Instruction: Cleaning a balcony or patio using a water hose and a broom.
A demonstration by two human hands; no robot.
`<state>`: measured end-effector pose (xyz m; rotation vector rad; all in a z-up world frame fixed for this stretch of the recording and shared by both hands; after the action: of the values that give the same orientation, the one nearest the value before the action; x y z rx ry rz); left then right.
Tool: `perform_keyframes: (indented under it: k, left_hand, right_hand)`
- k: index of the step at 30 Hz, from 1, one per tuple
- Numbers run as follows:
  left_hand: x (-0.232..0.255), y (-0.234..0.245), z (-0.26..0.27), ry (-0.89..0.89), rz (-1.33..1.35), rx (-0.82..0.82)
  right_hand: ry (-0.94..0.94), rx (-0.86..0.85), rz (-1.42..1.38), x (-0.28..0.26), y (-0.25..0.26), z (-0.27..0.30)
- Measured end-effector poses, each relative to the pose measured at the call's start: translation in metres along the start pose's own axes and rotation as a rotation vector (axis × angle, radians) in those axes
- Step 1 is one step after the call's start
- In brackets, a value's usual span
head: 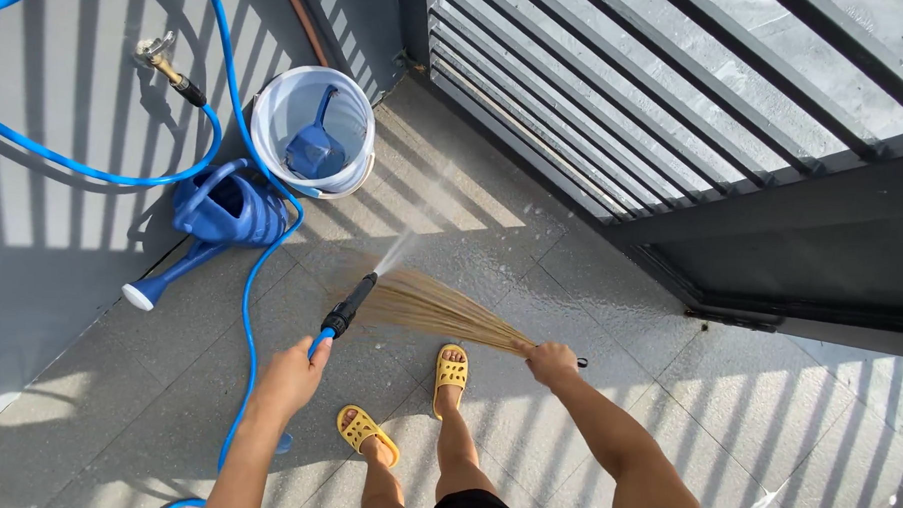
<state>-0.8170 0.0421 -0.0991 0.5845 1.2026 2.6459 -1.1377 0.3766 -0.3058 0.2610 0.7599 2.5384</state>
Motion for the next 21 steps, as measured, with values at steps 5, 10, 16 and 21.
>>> perform_keyframes:
  k: [5,10,16,21]
  left_hand:
    - [0.014,-0.014,-0.003,-0.027,0.009,-0.025]
    - [0.037,-0.008,-0.014,-0.037,-0.071,-0.054]
    - [0.090,-0.010,-0.007,-0.036,-0.128,-0.181]
    - [0.137,-0.031,-0.016,-0.255,-0.193,-0.176]
  right_hand:
    - [-0.417,-0.042,-0.488,0.089,0.005,0.000]
    - [-0.293,0.109,-0.931,0.003,0.008,0.030]
    - [-0.097,0.084,-0.476,-0.034,0.036,0.017]
    - [-0.427,0.004,-0.557,0.065,-0.070,-0.005]
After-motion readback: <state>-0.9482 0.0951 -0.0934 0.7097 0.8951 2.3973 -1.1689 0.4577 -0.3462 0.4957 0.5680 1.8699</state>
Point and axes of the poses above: each hand's wrist, its own z-axis away from the middle knuckle, its own y-axis out of the back of the hand, x = y × z, the point moved 9 cm from there along -z, towards the middle knuckle, and after that the axes turned 5 degrees about -y, right-handed, at the moved point
